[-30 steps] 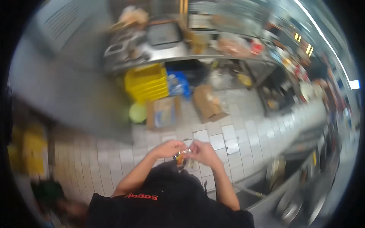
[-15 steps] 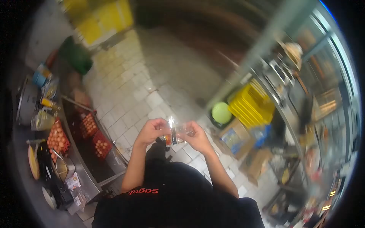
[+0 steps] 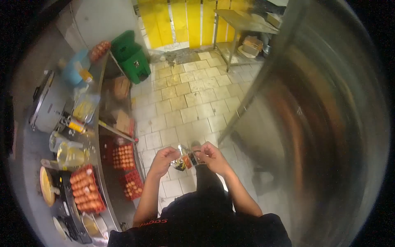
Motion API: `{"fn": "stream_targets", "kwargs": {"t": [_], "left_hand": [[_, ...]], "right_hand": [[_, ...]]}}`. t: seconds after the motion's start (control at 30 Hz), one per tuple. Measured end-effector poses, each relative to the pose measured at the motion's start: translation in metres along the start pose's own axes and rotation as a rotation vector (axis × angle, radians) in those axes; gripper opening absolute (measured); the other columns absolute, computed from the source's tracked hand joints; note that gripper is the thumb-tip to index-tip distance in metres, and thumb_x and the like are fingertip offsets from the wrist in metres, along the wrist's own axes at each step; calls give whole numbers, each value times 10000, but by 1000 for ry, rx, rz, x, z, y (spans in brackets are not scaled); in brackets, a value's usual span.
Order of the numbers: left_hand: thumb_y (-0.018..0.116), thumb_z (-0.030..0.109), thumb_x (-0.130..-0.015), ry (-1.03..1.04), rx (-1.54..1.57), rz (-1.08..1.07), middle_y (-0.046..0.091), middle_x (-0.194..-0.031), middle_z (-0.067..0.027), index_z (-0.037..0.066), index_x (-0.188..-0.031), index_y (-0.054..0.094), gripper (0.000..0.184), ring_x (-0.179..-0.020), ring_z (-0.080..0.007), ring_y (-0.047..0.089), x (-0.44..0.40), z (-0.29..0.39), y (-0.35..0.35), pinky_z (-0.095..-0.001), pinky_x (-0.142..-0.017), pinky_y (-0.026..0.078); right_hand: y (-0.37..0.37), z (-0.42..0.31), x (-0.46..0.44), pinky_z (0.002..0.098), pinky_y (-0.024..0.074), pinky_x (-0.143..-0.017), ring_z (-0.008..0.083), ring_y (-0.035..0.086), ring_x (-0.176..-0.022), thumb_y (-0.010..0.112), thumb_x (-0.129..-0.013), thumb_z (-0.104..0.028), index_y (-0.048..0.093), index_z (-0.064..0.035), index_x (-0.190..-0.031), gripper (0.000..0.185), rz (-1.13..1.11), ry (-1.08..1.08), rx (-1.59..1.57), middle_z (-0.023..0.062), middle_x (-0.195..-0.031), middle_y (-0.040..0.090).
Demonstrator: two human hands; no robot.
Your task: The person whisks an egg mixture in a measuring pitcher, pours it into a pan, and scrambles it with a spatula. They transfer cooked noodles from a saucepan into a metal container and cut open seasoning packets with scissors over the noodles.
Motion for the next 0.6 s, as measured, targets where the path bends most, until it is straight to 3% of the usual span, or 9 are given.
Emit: {"fn": "stream_targets", "kwargs": {"t": [0.07, 0.13, 0.2, 0.23, 0.37, 0.4, 0.6], "left_hand": [[655, 100, -903, 11, -110, 91, 642, -818, 5, 18, -906, 667, 83, -762, -71, 549, -68, 16, -33, -234, -699, 441], [661, 120, -906, 39, -343, 201, 646, -827, 2, 15, -912, 666, 105, -770, -72, 553, -139, 51, -64, -231, -704, 442], [649, 145, -925, 45, -379, 184, 648, -832, -5, 10, -941, 657, 136, -765, -67, 557, -214, 95, -96, -230, -701, 448], [641, 143, -932, 59, -364, 179, 648, -825, -8, 7, -944, 652, 137, -754, -68, 559, -241, 111, -107, -227, -689, 448], [626, 138, -945, 100, -294, 248, 645, -824, 1, 1, -946, 641, 138, -747, -57, 549, -351, 188, -151, -224, -678, 447], [624, 137, -946, 113, -279, 291, 644, -825, 4, 1, -945, 641, 137, -747, -54, 545, -383, 201, -165, -225, -676, 446], [699, 38, -861, 113, -69, 167, 687, -889, -45, 3, -977, 637, 136, -803, -105, 639, -624, 231, -244, -243, -741, 505]], "right_hand": [[-10, -19, -85, 247, 483, -716, 85, 591, -827, 623, -929, -55, 545, -60, -949, 80, -89, -104, 111, 7, -869, 633], [-29, -31, -176, 262, 490, -732, 110, 602, -833, 646, -917, -77, 576, -54, -945, 79, -239, 31, 93, 15, -863, 647], [-32, -58, -269, 266, 492, -728, 116, 604, -821, 668, -906, -97, 591, -50, -926, 92, -394, 100, 127, 21, -848, 649], [-34, -71, -316, 273, 494, -715, 112, 605, -802, 708, -879, -140, 612, -44, -910, 140, -414, 68, 355, 20, -822, 646], [-8, -113, -485, 303, 506, -730, 118, 611, -792, 736, -849, -194, 622, -38, -899, 200, -354, -32, 244, 42, -808, 649], [-8, -124, -526, 309, 514, -748, 133, 622, -796, 740, -842, -209, 621, -37, -896, 216, -338, -172, 369, 60, -812, 655], [-65, -143, -761, 295, 499, -771, 138, 614, -821, 723, -866, -261, 618, -21, -922, 268, -231, -45, 394, 59, -864, 663]]}}
Point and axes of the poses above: each hand's wrist, its own x-axis away from the middle knuckle, its own y-axis out of the palm, z = x × y, the point moved 1 cm from there along -x, towards the middle knuckle
